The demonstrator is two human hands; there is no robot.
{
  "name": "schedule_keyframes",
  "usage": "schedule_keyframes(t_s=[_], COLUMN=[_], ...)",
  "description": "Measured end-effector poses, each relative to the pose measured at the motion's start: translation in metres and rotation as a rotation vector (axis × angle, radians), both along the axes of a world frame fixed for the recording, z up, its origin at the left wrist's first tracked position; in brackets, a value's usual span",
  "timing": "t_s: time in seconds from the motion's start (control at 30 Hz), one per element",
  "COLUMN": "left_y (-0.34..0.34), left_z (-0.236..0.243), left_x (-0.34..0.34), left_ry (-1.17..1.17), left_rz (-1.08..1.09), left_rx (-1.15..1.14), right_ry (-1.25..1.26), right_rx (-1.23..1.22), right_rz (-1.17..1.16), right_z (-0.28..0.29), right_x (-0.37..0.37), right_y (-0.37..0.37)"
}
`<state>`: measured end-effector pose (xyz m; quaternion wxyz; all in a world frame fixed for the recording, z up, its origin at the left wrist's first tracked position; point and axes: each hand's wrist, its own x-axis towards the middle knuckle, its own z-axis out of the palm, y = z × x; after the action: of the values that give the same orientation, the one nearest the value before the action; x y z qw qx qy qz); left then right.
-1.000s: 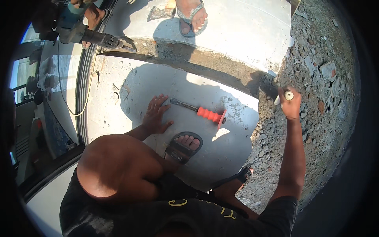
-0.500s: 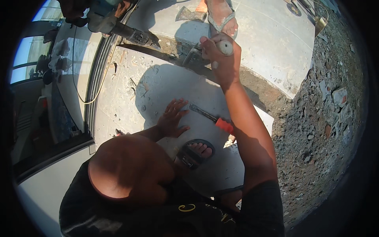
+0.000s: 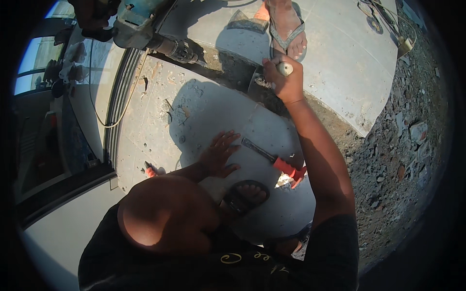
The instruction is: The person uses a trowel to apply and spread mortar into a trench between floor tiles while another person uses a jackhammer nearby.
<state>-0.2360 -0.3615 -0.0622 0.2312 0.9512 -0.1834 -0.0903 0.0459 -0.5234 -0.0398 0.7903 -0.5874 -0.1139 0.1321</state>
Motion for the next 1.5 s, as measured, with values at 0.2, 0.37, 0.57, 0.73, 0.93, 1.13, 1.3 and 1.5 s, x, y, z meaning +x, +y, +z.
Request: schedule_keyframes(t_s=[0.2,0.37,0.57,0.73,0.93,1.13,1.3,1.5], left_y=[0.001,-0.004,0.0,0.003,-0.003,0.001,-0.002,0.0], left_z=[0.006,-0.001,-0.001,0.005,0.004,0.001,-0.002,0.001], left_x=[0.0,0.007,-0.001,-0.002,0.004,0.0,-0.002,0.001], left_ry=[-0.018,-0.067,-0.03,0.014,0.014,0.001,-0.017,-0.022], left_rz=[0.006,-0.017,0.009,0.011,-0.002,-0.005,0.001,-0.008], left_rx=[0.008,-0.015,-0.032,0.005,-0.008,0.017,-0.013,-0.02], right_ry=[-0.007,-0.091,-0.012,-0.519,-0.123,-0.042,-0.15,-0.181], right_rx=[0.101,-0.001,-0.041,-0.498,-0.035,0.023,-0.248,-0.459], right_rz=[-0.016,-0.076,-0.032,-0.087,-0.06,-0.139,-0.194,-0.258], right_z=[0.053,-0.028,-0.022,0.051,0.006,-0.042,-0.023,0.007], right_x=[-0.013,-0.011,-0.009,-0.024,-0.011,-0.019,-0.034,-0.05], right_y=[0.03,0.071,0.015,0.009,0.058,0.011,-0.086,-0.161])
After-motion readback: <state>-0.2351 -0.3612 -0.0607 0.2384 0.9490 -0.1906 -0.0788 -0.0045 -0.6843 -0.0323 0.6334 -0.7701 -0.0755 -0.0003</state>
